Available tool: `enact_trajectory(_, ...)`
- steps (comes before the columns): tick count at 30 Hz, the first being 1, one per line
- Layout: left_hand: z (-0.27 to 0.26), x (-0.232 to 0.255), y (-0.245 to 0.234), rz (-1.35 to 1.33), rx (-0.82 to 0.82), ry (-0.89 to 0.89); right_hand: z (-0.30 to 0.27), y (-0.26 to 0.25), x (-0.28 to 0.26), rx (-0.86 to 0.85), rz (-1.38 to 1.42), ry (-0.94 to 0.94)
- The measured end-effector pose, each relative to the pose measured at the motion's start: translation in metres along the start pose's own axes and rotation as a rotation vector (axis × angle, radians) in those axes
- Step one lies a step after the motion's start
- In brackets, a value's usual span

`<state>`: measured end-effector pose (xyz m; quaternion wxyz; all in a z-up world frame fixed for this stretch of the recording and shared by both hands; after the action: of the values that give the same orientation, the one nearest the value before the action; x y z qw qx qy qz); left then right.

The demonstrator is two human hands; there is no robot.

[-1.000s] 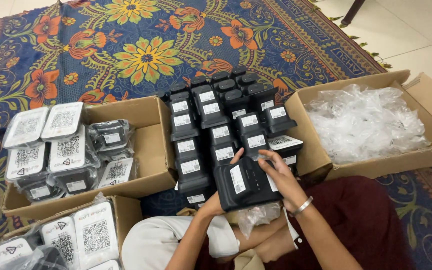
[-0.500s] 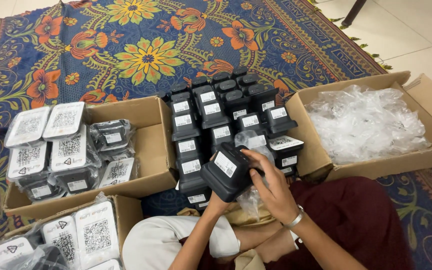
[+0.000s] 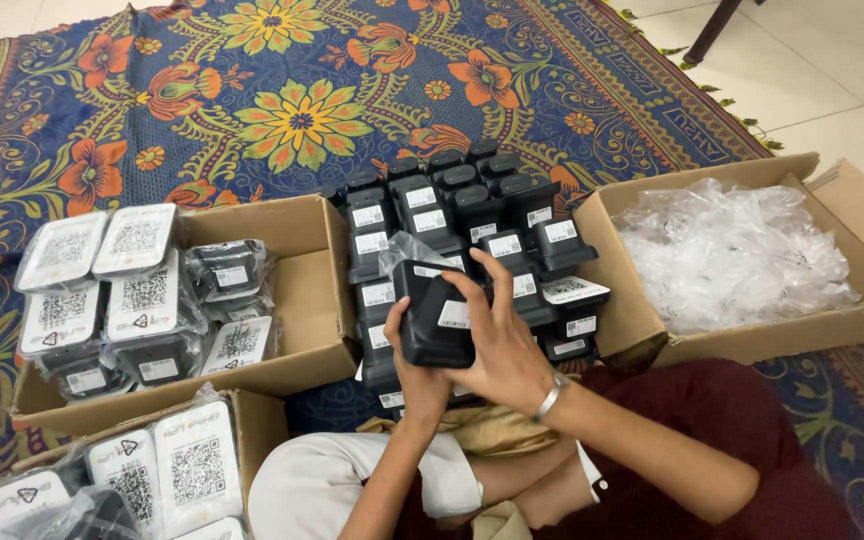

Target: The person organizes and checks handheld barcode scanners and their parts from boxes.

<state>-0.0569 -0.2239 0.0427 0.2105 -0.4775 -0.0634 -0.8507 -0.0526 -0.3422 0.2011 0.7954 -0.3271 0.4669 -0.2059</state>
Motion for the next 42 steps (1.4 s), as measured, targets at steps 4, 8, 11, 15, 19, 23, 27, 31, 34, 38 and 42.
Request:
enact_trajectory(4, 0.027, 0.023, -0.008, -0.053, -0.06, -0.134, 0.047, -0.016, 0.023, -0.071, -0.056, -0.103)
enact_trajectory(8, 0.044, 0.038, -0.029, 0.155, 0.026, 0.21, 0.108, -0.025, 0.075, -0.093, -0.12, -0.149)
enact_trajectory(11, 0.053, 0.035, -0.047, 0.24, 0.137, 0.24, 0.149, -0.026, 0.124, -0.145, -0.198, -0.077)
enact_trajectory(15, 0.06, 0.023, -0.064, 0.269, 0.244, 0.174, 0.178, -0.014, 0.179, -0.2, -0.231, -0.004)
enact_trajectory(19, 0.061, 0.005, -0.063, 0.245, 0.253, 0.161, 0.176, -0.005, 0.178, -0.206, -0.265, 0.035)
enact_trajectory(23, 0.068, -0.001, -0.049, 0.157, 0.144, 0.11, 0.162, 0.006, 0.145, -0.202, -0.027, -0.026)
enact_trajectory(27, 0.061, -0.036, -0.031, -0.321, 0.026, -0.118, 0.136, 0.027, 0.088, -0.433, 0.565, 0.259)
enact_trajectory(31, 0.041, -0.083, -0.031, -0.743, -0.013, -0.313, 0.107, 0.021, 0.016, -0.308, 0.318, -0.09)
enact_trajectory(34, 0.032, -0.088, -0.031, -1.126, 0.06, -0.545, 0.092, 0.032, -0.01, -0.343, 0.271, -0.194)
enact_trajectory(38, 0.036, -0.08, -0.039, -1.386, 0.171, -0.619, 0.09, 0.041, -0.009, -0.427, 0.293, -0.263)
enact_trajectory(42, 0.047, -0.085, -0.048, -1.451, 0.194, -0.524, 0.11, 0.041, 0.026, -0.496, 0.231, -0.295)
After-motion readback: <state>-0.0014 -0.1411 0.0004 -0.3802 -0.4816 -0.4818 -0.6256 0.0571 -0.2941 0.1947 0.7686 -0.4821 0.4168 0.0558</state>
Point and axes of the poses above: each hand's wrist, its own z-axis towards the middle knuckle, its own y-axis out of the palm, x = y × z, the point moved 6 cm from there along z, towards the middle knuckle, and after that the axes turned 11 degrees about y, right-handed, at the moved point
